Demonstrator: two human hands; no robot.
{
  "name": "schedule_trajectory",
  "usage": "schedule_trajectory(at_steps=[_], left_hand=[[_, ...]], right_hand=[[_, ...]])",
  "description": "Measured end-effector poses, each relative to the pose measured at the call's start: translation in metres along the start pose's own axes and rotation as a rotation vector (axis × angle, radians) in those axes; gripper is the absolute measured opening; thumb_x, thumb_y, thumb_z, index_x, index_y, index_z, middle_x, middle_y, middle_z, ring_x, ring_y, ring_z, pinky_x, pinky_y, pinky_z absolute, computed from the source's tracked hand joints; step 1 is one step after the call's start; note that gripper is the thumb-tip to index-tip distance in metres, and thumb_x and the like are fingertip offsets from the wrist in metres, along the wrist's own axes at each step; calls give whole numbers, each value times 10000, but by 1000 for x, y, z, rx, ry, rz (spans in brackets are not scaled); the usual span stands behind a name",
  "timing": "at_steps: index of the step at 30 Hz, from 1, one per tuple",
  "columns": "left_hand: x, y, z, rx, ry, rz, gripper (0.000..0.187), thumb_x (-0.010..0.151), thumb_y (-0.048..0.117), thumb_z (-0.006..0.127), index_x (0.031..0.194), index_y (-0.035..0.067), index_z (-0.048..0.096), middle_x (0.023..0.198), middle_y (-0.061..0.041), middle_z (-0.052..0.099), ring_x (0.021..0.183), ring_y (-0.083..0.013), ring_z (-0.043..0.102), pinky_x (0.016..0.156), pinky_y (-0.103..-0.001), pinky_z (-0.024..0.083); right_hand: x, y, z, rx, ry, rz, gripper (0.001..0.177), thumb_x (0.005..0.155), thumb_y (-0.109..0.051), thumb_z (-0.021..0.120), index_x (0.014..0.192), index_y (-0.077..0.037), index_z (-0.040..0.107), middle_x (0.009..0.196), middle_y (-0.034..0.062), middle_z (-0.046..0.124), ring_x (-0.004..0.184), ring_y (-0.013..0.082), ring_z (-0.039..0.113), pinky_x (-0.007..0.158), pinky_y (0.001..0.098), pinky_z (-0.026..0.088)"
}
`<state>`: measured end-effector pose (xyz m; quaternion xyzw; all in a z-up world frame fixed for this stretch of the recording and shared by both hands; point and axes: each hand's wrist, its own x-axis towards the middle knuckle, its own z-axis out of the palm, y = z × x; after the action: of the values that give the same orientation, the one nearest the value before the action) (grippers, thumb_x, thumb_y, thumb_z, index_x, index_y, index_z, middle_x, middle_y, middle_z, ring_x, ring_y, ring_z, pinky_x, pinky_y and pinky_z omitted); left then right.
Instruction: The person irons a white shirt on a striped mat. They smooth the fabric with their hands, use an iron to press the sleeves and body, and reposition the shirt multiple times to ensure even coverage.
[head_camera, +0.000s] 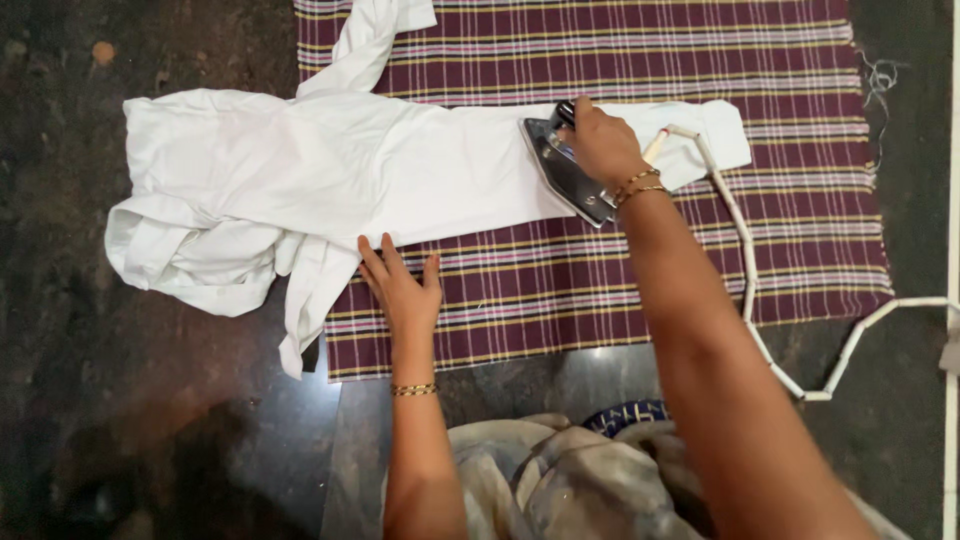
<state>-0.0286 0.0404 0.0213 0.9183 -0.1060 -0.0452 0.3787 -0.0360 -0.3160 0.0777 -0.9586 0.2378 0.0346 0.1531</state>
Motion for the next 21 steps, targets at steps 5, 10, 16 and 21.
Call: schedule_trajectory(at_steps=[5, 10, 16, 21], left_hand=[[-1, 1, -2, 93, 5, 99, 806, 901, 353, 772, 1498, -60, 421, 1625, -355, 134, 1525, -505, 181, 1247, -599, 182], [-7, 5, -9, 131, -19, 119, 814, 916, 370, 765, 1514, -55, 412, 1647, -352, 93, 1547, -492, 135, 1254, -593, 134], [-15, 22, -9, 276, -58, 166, 653, 956, 389, 694, 1429, -29, 525, 1616, -316, 217, 1516, -524, 47, 1214, -642, 40], [-14, 30, 17, 200, -117, 356, 532, 1025, 337, 617, 1412, -24, 560, 1596, -281, 346, 1543, -482, 153, 1247, -613, 109]], right_hand=[[34, 0, 12, -28, 81, -90, 403, 1013, -325, 658, 1171, 9, 499, 1058, 272, 695, 939, 481, 670, 804, 549, 520], [46, 13, 12, -125, 98, -188, 351, 1031, -312, 664, 1132, -11, 513, 1081, 229, 695, 955, 439, 684, 776, 529, 534], [30, 45, 7, -172, 124, -119, 302, 997, -245, 685, 1187, -64, 536, 1129, 156, 711, 1030, 405, 685, 932, 652, 445], [3, 78, 0, -279, 127, -23, 354, 960, -293, 707, 1222, -103, 563, 1158, 171, 683, 1092, 434, 631, 908, 693, 394]])
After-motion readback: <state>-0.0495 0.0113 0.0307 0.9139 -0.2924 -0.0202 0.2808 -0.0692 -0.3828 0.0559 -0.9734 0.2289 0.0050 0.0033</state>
